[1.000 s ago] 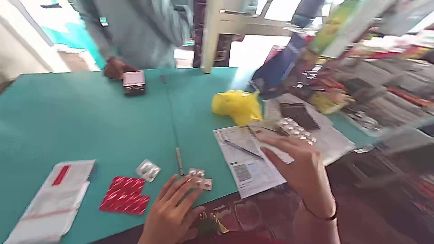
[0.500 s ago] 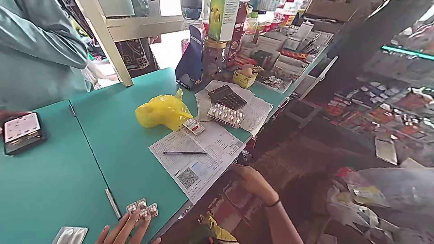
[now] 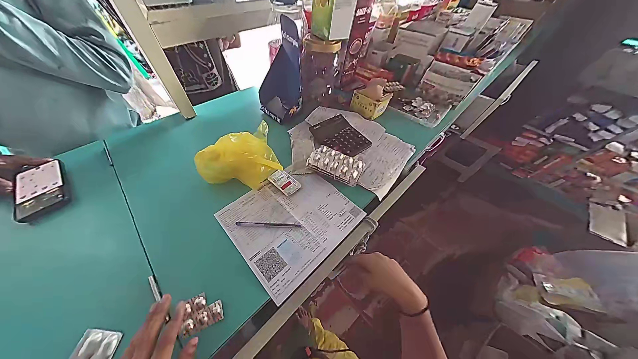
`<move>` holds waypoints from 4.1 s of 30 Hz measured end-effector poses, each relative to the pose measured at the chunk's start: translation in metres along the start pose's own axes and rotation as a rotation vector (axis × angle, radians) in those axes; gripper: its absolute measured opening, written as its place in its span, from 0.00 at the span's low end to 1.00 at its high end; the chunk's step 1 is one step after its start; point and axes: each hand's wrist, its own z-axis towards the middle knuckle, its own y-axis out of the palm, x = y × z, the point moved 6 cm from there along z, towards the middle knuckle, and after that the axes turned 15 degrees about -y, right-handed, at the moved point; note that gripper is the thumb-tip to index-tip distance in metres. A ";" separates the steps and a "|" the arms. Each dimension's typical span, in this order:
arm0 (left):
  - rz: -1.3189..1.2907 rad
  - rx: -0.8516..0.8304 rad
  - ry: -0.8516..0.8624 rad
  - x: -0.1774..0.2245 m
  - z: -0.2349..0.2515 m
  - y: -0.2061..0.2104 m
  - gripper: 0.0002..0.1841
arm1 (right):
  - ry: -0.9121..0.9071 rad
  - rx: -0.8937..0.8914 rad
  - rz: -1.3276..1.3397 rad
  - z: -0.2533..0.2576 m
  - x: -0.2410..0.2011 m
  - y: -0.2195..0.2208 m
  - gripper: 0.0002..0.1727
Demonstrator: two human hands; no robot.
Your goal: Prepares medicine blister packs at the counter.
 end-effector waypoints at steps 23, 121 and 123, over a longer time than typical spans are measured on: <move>-0.318 0.498 0.494 0.043 -0.018 -0.028 0.02 | -0.382 0.211 -0.369 0.022 -0.051 -0.023 0.20; -2.382 -0.703 0.556 0.094 0.014 -0.004 0.08 | -0.877 0.510 0.781 -0.029 -0.115 0.038 0.11; -2.376 -0.700 0.548 0.094 0.014 -0.004 0.09 | -0.881 0.514 0.777 -0.028 -0.114 0.038 0.12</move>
